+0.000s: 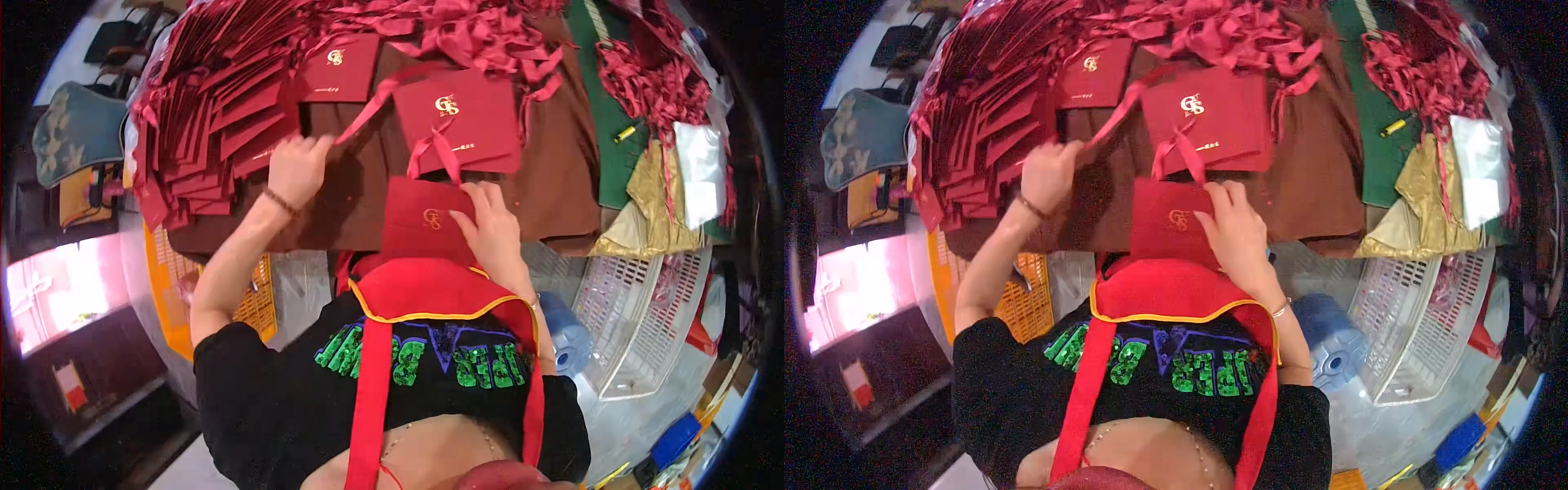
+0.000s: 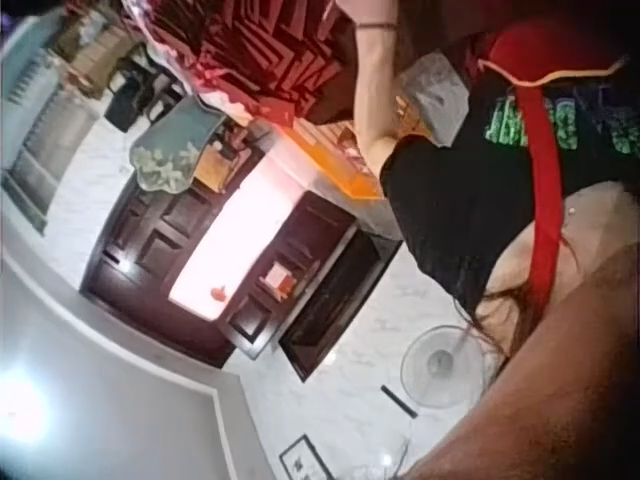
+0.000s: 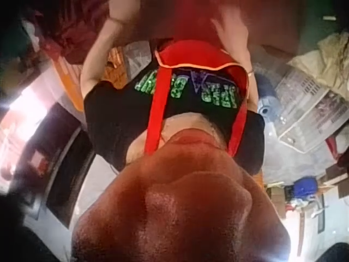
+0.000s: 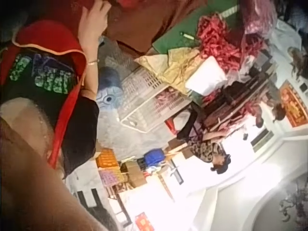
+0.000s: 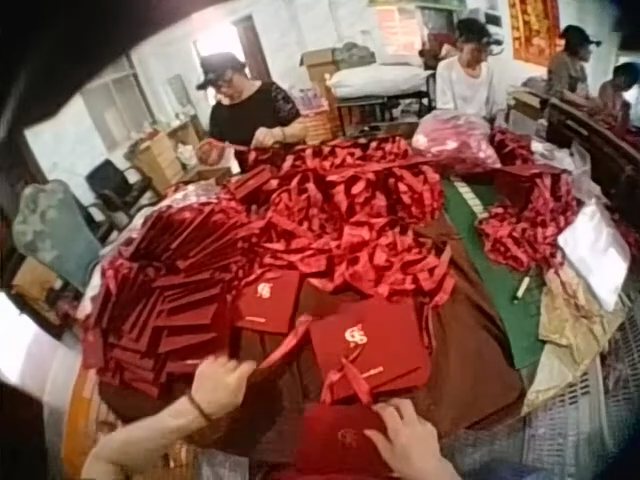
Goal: The person ties decorative ribbons onto small red gift bags by hand.
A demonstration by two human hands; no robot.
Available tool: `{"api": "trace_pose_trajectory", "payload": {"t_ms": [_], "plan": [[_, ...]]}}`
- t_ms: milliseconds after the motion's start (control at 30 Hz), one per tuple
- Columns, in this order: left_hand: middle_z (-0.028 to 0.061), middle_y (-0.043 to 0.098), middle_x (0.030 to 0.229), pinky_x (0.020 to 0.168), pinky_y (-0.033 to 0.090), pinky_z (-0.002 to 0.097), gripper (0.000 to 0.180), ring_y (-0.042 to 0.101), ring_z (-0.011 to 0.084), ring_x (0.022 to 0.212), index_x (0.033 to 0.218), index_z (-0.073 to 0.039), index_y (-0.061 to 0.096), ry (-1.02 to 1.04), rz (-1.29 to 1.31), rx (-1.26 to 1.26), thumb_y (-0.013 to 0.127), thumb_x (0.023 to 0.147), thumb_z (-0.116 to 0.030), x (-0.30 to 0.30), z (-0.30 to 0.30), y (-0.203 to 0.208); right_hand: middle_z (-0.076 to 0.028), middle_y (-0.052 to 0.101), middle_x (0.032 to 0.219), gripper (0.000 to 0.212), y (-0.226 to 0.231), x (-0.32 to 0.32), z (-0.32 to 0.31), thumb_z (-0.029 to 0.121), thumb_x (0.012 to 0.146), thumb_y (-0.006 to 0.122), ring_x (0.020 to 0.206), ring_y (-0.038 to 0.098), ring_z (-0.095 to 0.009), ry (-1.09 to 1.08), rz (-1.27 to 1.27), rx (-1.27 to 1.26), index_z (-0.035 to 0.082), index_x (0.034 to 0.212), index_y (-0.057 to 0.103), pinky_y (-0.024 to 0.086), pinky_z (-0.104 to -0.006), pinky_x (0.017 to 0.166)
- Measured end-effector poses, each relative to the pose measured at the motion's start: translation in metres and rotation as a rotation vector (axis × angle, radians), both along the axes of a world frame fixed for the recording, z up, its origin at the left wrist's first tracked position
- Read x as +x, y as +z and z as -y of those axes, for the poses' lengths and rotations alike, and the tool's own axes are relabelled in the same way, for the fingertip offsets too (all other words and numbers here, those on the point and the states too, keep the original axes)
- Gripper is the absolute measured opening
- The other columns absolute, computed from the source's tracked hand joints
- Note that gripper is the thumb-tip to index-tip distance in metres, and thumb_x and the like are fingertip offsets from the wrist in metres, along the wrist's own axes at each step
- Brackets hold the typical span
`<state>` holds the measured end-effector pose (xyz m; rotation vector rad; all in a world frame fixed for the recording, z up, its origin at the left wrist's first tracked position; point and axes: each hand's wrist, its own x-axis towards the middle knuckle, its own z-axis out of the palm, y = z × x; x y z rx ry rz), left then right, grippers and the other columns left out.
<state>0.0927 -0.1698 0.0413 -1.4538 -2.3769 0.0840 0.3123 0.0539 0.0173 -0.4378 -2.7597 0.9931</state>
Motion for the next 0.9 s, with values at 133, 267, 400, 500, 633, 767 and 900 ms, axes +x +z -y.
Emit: {"api": "trace_pose_trajectory", "payload": {"t_ms": [133,267,400,500,633,767,900], "plan": [[0.0072,0.056,0.070,0.058,0.045,0.0361,0.022,0.056,0.0242,0.065,0.098,-0.011,0.058,0.196,0.140,-0.141,0.052,0.077,-0.010,0.026,0.056,-0.023,-0.012,0.053,0.102,0.032,0.002,-0.001,-0.004,0.015,0.076,0.067,0.093,0.054,-0.033,0.026,-0.041,-0.090,0.006,0.102,0.052,0.048,-0.0401,0.073],[0.0089,0.057,0.073,0.060,0.047,0.0396,0.019,0.059,0.0279,0.069,0.097,-0.010,0.059,0.302,0.221,-0.077,0.055,0.081,-0.019,0.038,0.055,0.001,-0.012,0.053,0.101,0.033,0.007,-0.005,0.001,0.013,0.075,0.067,0.094,0.054,-0.033,0.043,-0.025,-0.098,0.005,0.102,0.051,0.047,-0.0392,0.074],[0.0120,0.060,0.076,0.058,0.049,0.0418,0.029,0.061,0.0319,0.068,0.087,-0.008,0.062,0.365,0.304,0.138,0.056,0.083,-0.036,0.020,0.010,-0.005,-0.013,0.053,0.100,0.033,0.007,-0.009,0.006,0.013,0.074,0.068,0.092,0.054,-0.033,0.053,-0.016,-0.071,0.004,0.101,0.051,0.046,-0.0387,0.073],[0.0133,0.062,0.072,0.056,0.050,0.0403,0.045,0.063,0.0314,0.065,0.081,-0.005,0.062,0.600,0.222,0.045,0.053,0.082,-0.049,-0.008,-0.036,-0.030,-0.015,0.053,0.097,0.033,0.002,-0.013,0.007,0.014,0.074,0.068,0.085,0.055,-0.033,0.049,-0.013,-0.055,0.002,0.099,0.051,0.045,-0.0386,0.069],[0.0175,0.063,0.071,0.059,0.049,0.0438,0.047,0.063,0.0356,0.069,0.088,-0.004,0.059,0.697,0.274,0.143,0.048,0.085,-0.050,-0.027,-0.070,-0.042,-0.013,0.055,0.082,0.029,0.007,-0.012,0.001,0.014,0.074,0.069,0.069,0.055,-0.024,0.045,0.022,-0.091,-0.001,0.093,0.053,0.044,-0.0347,0.061],[0.0135,0.064,0.079,0.058,0.049,0.0422,0.020,0.063,0.0325,0.070,0.096,-0.008,0.057,0.399,0.268,0.178,0.049,0.085,-0.023,-0.020,-0.058,-0.056,-0.007,0.053,0.068,0.024,0.008,-0.005,-0.009,0.014,0.076,0.069,0.058,0.051,-0.013,0.052,0.027,-0.245,-0.002,0.089,0.056,0.043,-0.0275,0.053],[0.0086,0.057,0.077,0.060,0.046,0.0384,0.025,0.060,0.0270,0.067,0.100,-0.012,0.057,0.026,0.279,0.060,0.048,0.078,-0.009,0.015,-0.014,-0.050,0.000,0.052,0.064,0.019,0.001,-0.005,-0.013,0.016,0.082,0.065,0.052,0.048,-0.004,0.027,0.108,-0.440,-0.001,0.089,0.058,0.041,-0.0196,0.046]]}}
